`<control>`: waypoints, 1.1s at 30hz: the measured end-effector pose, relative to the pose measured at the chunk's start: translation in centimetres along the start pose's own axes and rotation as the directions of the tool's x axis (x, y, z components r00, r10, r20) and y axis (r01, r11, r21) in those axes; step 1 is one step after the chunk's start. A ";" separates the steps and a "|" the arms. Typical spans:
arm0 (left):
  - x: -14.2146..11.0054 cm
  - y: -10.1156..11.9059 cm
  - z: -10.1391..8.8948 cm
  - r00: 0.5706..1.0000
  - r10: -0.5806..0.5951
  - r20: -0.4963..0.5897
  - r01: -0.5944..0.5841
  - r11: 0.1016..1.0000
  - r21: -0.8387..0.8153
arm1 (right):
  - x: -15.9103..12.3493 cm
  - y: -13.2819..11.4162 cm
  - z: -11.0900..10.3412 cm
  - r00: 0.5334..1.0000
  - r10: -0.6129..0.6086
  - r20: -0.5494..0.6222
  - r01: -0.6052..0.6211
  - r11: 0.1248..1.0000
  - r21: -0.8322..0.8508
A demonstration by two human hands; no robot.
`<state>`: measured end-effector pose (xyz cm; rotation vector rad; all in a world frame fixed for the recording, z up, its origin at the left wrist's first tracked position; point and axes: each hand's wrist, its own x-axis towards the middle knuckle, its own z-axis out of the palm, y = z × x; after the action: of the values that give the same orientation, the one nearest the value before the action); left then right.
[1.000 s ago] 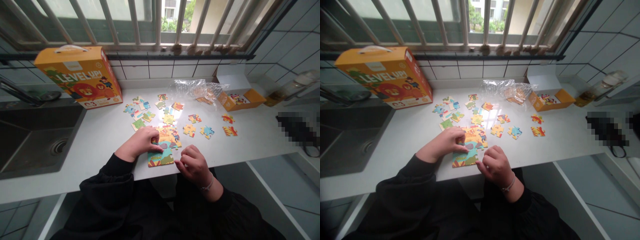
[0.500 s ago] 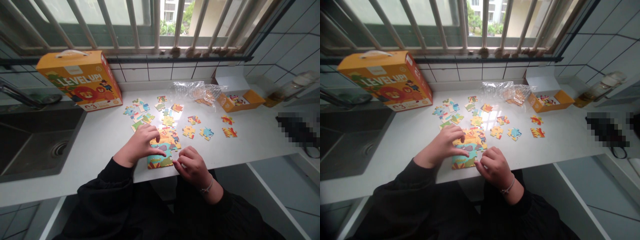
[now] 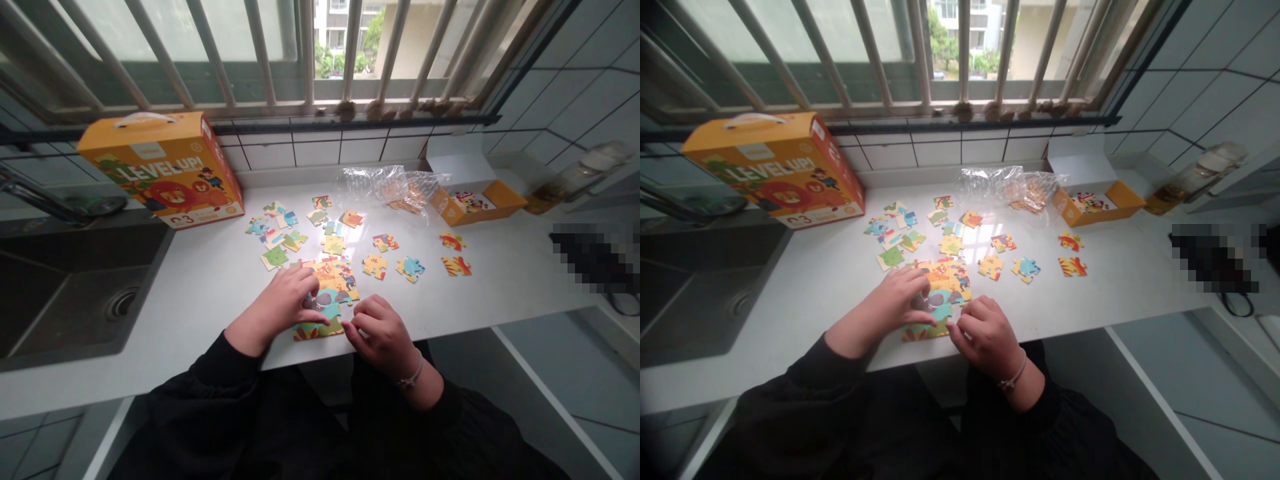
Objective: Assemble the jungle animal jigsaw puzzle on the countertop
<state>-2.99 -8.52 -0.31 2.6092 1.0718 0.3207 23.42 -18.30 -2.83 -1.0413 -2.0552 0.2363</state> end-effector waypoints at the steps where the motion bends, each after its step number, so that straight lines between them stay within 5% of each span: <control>1: 0.4 -0.2 -0.4 0.997 -0.052 -0.050 0.053 0.998 0.021 | 0.0 0.0 0.0 1.000 -0.003 -0.003 0.003 1.000 0.001; 5: 2.8 -1.8 -1.9 0.887 -0.354 -0.296 0.416 0.890 0.185 | 0.0 0.0 0.1 1.000 -0.010 -0.011 0.010 1.000 0.001; 9: 5.2 -3.8 -2.5 0.807 -0.537 -0.245 0.589 0.756 0.285 | 0.1 0.1 0.1 1.000 -0.004 -0.020 0.004 1.000 0.010; 21: 5.9 -9.2 -1.5 0.848 -0.494 -0.190 0.511 0.858 0.048 | 0.1 0.0 0.1 1.000 0.005 -0.025 -0.005 1.000 0.010; 33: 5.9 -9.5 -0.8 0.828 -0.449 -0.336 0.423 0.893 -0.151 | 0.1 0.0 0.1 0.999 0.026 -0.029 -0.026 1.000 -0.010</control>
<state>-5.29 2.30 -2.42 2.1962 1.7052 0.7341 23.30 -18.23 -2.85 -1.0724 -2.0204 0.2233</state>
